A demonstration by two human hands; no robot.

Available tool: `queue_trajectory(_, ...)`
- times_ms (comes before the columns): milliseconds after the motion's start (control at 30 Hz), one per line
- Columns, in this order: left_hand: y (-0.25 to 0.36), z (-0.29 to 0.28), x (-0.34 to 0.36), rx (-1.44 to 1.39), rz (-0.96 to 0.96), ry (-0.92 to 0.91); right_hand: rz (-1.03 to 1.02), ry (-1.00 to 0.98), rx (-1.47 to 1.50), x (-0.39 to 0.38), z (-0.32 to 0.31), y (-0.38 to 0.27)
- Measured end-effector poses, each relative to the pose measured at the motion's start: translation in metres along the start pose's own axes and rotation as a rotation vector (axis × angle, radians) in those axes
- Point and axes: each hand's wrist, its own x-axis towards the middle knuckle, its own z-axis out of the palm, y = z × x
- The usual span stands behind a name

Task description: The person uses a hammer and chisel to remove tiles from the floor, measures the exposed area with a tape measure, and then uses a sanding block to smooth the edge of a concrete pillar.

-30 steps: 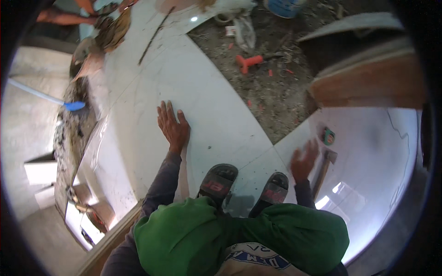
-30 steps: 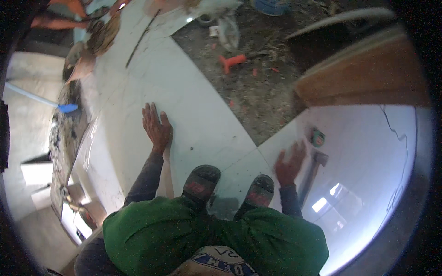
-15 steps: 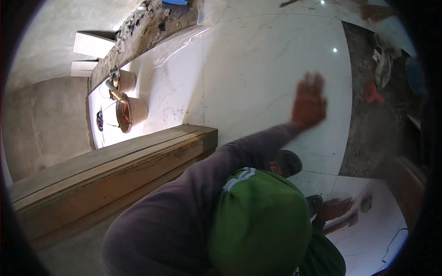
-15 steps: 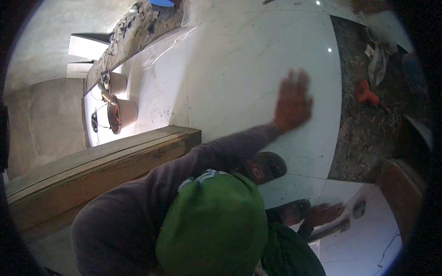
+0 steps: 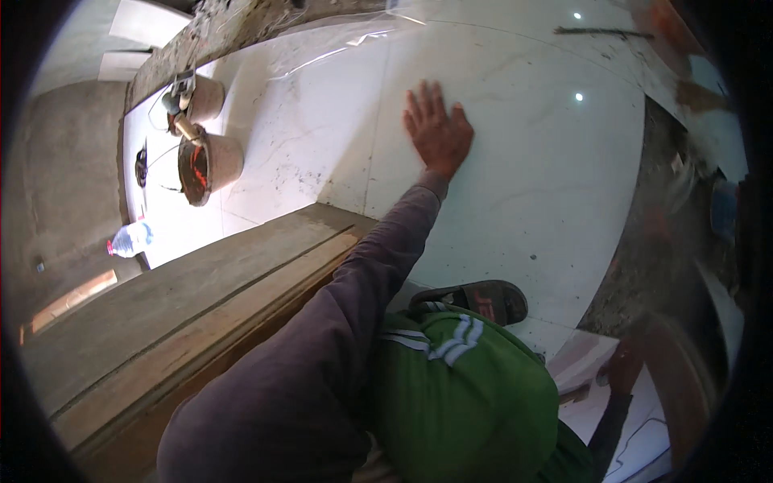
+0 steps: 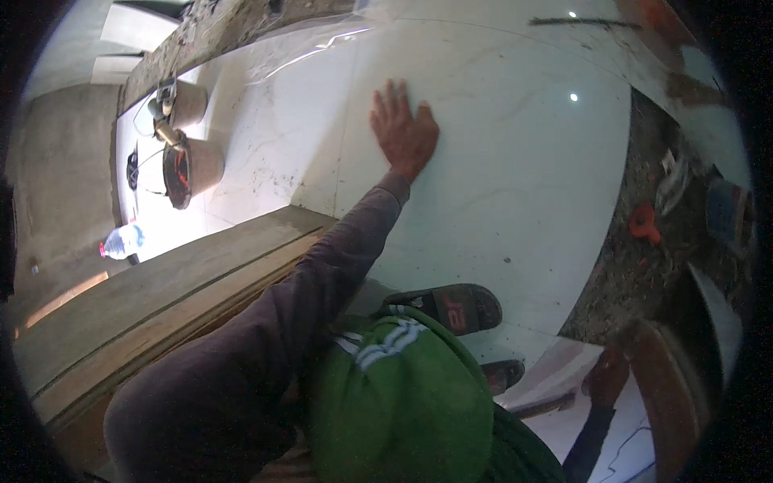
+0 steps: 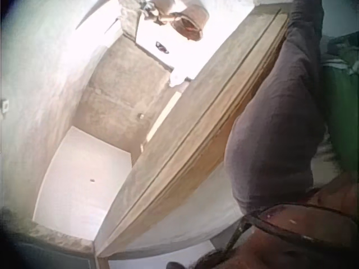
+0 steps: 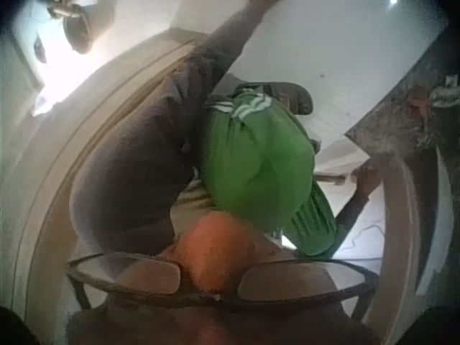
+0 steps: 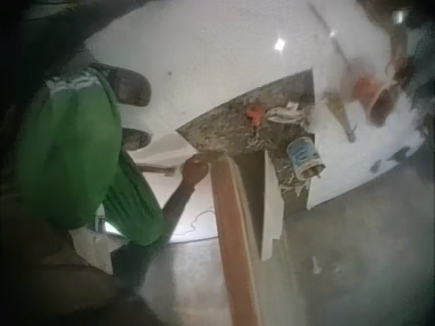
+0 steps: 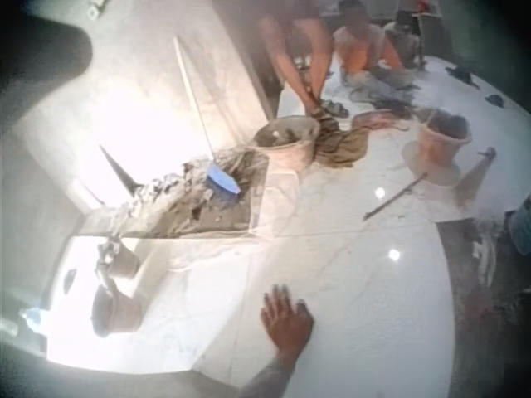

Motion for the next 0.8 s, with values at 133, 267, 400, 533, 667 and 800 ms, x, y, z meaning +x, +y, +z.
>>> queue_trajectory(133, -0.046, -0.016, 0.012, 0.132, -0.333, 0.039, -0.256, 0.157, -0.099, 0.107, -0.044, -0.055)
queue_trajectory(267, -0.038, -0.027, 0.020, 0.111, -0.426, 0.006, -0.336, 0.105, -0.015, 0.209, -0.081, -0.175)
queue_trajectory(400, -0.056, -0.032, 0.015, 0.156, -0.436, 0.016, -0.431, 0.079, 0.100, 0.271, -0.064, -0.295)
queue_trajectory(533, -0.033, -0.024, 0.023, 0.114, -0.417, 0.006, -0.395, 0.154, 0.192, 0.282, 0.004, -0.332)
queue_trajectory(667, -0.042, -0.025, 0.024, 0.118, -0.393, 0.016, -0.313, 0.196, 0.165, 0.272, 0.035, -0.355)
queue_trajectory(800, -0.048, -0.026, 0.022, 0.114, -0.404, 0.018, -0.277, 0.044, 0.137, 0.266, 0.018, -0.357)
